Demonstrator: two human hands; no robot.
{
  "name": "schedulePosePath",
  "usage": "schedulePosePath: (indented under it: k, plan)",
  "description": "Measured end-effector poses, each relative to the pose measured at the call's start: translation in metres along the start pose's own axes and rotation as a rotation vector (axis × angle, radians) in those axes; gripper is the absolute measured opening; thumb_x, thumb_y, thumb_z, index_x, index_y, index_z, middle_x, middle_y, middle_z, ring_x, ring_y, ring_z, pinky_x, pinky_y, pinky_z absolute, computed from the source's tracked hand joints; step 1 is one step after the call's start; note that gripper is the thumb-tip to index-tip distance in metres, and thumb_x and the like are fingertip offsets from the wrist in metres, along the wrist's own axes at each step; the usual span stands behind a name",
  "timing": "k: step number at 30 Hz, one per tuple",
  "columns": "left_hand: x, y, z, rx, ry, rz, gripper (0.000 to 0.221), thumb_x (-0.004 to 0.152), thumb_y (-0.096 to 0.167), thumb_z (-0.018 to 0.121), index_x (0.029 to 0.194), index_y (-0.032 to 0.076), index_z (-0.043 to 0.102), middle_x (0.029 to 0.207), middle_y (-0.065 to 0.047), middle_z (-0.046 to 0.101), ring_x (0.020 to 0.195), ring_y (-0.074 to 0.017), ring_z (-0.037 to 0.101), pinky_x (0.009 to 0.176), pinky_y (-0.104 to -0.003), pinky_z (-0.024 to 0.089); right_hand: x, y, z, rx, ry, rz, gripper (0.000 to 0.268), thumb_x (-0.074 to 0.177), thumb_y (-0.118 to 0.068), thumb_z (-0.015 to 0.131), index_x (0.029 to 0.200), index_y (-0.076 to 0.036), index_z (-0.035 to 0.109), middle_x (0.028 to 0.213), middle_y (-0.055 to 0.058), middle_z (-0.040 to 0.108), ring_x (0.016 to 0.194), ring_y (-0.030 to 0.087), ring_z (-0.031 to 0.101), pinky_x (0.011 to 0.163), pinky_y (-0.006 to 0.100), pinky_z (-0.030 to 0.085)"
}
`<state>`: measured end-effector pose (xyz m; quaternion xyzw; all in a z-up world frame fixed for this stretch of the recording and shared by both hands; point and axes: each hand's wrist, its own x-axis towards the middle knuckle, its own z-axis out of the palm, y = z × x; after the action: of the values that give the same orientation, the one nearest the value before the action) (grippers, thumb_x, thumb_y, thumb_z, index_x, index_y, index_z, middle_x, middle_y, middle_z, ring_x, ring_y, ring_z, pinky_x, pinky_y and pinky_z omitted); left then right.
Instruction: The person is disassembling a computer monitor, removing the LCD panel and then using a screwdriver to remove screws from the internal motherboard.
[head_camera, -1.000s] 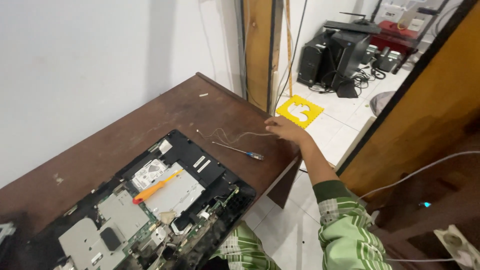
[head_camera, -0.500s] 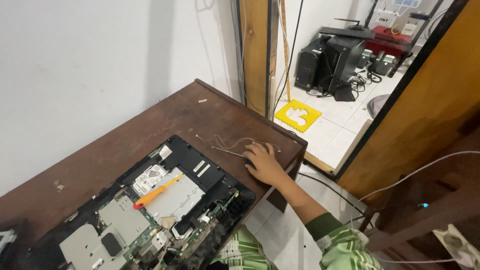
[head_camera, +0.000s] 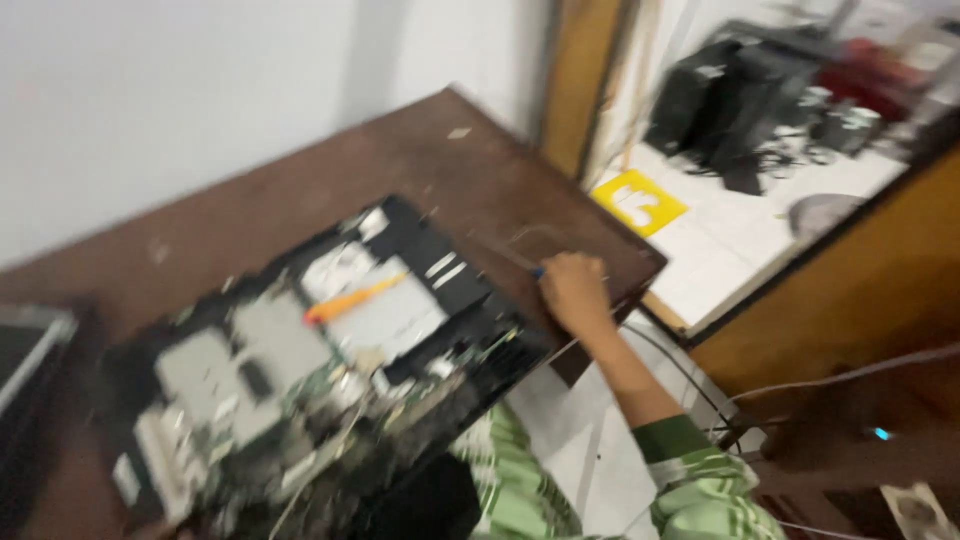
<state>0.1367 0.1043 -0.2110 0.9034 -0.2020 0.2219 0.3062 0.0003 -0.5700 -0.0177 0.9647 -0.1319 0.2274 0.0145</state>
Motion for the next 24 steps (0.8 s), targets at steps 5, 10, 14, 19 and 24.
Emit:
schedulePosePath:
  k: [5, 10, 14, 19, 24]
  plan:
    - [0.015, 0.204, -0.105, 0.302, -0.032, -0.140, 0.025, 0.086, 0.017, 0.076, 0.108, 0.005, 0.077, 0.099, -0.015, 0.076, 0.081, -0.0353, 0.070, 0.076, -0.042, 0.053, -0.007, -0.009, 0.007, 0.124, 0.002, -0.065, 0.027, 0.088, -0.020, 0.070, 0.111, -0.006, 0.072, 0.101, 0.013, 0.070, 0.095, 0.035, 0.064, 0.082, 0.048, 0.045]
    - [0.029, 0.240, -0.117, 0.216, 0.047, -0.085, 0.021, 0.087, 0.008, 0.075, 0.106, 0.003, 0.070, 0.104, -0.013, 0.074, 0.092, -0.0343, 0.068, 0.088, -0.044, 0.049, -0.012, -0.007, 0.017, 0.092, -0.013, -0.120, 0.030, 0.089, -0.017, 0.074, 0.115, -0.004, 0.072, 0.109, 0.017, 0.070, 0.097, 0.039, 0.064, 0.083, 0.049, 0.046]
    - [0.032, 0.252, -0.124, 0.165, 0.038, -0.234, 0.019, 0.086, 0.013, 0.072, 0.104, 0.005, 0.073, 0.106, -0.011, 0.073, 0.099, -0.0332, 0.065, 0.097, -0.044, 0.042, -0.012, -0.021, 0.007, 0.128, 0.050, -0.166, 0.032, 0.096, -0.012, 0.075, 0.127, -0.004, 0.072, 0.128, 0.021, 0.064, 0.110, 0.042, 0.060, 0.088, 0.055, 0.044]
    - [0.035, 0.262, -0.126, 0.086, 0.065, -0.215, 0.020, 0.087, 0.007, 0.071, 0.107, 0.006, 0.069, 0.108, -0.007, 0.071, 0.102, -0.0269, 0.061, 0.104, -0.042, 0.037, -0.009, -0.077, -0.055, 0.428, 0.026, -0.316, 0.033, 0.094, 0.014, 0.071, 0.127, 0.013, 0.071, 0.128, 0.027, 0.065, 0.110, 0.042, 0.061, 0.096, 0.048, 0.048]
    - [0.033, 0.260, -0.125, 0.068, 0.068, -0.214, 0.021, 0.089, 0.007, 0.070, 0.109, 0.005, 0.069, 0.110, -0.007, 0.071, 0.103, -0.0261, 0.060, 0.107, -0.043, 0.036, -0.002, -0.137, -0.076, 0.550, -0.116, -0.459, 0.033, 0.086, 0.008, 0.072, 0.119, 0.009, 0.071, 0.121, 0.025, 0.070, 0.103, 0.038, 0.065, 0.092, 0.045, 0.050]
